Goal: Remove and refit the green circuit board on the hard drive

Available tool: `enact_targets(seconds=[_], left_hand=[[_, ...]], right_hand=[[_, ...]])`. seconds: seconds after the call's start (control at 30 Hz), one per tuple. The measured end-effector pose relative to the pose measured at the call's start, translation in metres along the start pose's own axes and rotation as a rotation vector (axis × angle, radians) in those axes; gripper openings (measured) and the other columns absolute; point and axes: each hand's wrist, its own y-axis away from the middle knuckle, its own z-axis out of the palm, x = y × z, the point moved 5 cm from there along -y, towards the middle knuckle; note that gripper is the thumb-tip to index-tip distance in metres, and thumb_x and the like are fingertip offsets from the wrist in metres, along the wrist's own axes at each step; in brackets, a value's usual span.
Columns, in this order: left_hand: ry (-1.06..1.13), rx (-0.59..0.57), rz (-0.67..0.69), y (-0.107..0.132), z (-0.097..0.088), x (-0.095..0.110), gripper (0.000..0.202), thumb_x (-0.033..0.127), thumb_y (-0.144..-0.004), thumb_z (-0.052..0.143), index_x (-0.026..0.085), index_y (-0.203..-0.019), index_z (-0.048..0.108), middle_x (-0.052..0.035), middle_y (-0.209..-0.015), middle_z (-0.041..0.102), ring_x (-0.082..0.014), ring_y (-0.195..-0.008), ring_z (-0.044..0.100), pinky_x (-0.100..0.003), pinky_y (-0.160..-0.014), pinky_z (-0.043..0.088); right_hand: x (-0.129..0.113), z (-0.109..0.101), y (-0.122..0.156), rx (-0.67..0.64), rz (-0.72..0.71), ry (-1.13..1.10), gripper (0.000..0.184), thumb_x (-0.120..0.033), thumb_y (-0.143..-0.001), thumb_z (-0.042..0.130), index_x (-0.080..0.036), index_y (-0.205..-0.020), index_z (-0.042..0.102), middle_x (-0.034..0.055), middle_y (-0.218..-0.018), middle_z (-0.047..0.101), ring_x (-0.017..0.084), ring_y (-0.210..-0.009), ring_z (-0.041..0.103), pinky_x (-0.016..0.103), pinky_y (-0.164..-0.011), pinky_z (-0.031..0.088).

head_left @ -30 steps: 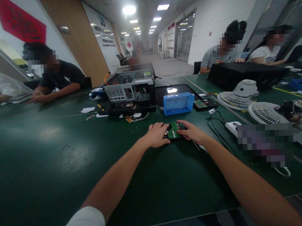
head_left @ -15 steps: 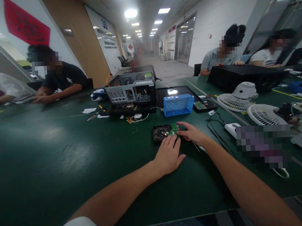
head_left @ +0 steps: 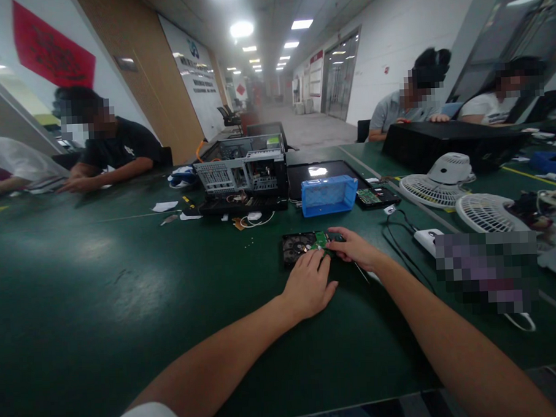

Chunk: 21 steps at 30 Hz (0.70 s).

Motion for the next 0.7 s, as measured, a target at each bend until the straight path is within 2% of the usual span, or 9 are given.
enact_targets(seconds=[0.2,0.53,0.7], left_hand=[[-0.019,-0.008,0.009,-0.0012,0.0012,-0.0002,0.059,0.046,-0.097,0.047,0.009,-0.142,0.046,-0.0205,-0.145,0.051,-0.0332,-0.14,0.042,-0.047,-0.119,0.032],[-0.026,-0.016,0.026,-0.0025,0.0014,-0.0009,0.06,0.047,-0.097,0.046,0.008,-0.142,0.046,-0.0209,-0.145,0.05,-0.0336,-0.139,0.043,-0.048,-0.118,0.033],[-0.032,-0.019,0.034,-0.0029,0.0021,0.0005,0.06,0.046,-0.098,0.045,0.006,-0.142,0.045,-0.0222,-0.144,0.05,-0.0345,-0.139,0.042,-0.048,-0.118,0.033]], right_hand=[[0.0004,0.0006,-0.0009,-0.01,0.003,0.001,0.056,-0.024,-0.085,0.072,-0.017,-0.136,0.05,-0.0064,-0.062,0.049,0.008,-0.049,0.042,0.016,-0.04,0.023],[0.0017,0.0015,-0.0019,0.004,0.006,0.004,0.061,-0.022,-0.084,0.072,-0.017,-0.141,0.049,-0.0075,-0.058,0.048,0.008,-0.047,0.042,0.016,-0.039,0.025],[0.0013,0.0019,-0.0057,0.054,0.019,0.047,0.057,-0.027,-0.089,0.069,-0.016,-0.141,0.051,-0.0087,-0.052,0.044,0.008,-0.042,0.037,0.016,-0.036,0.021]])
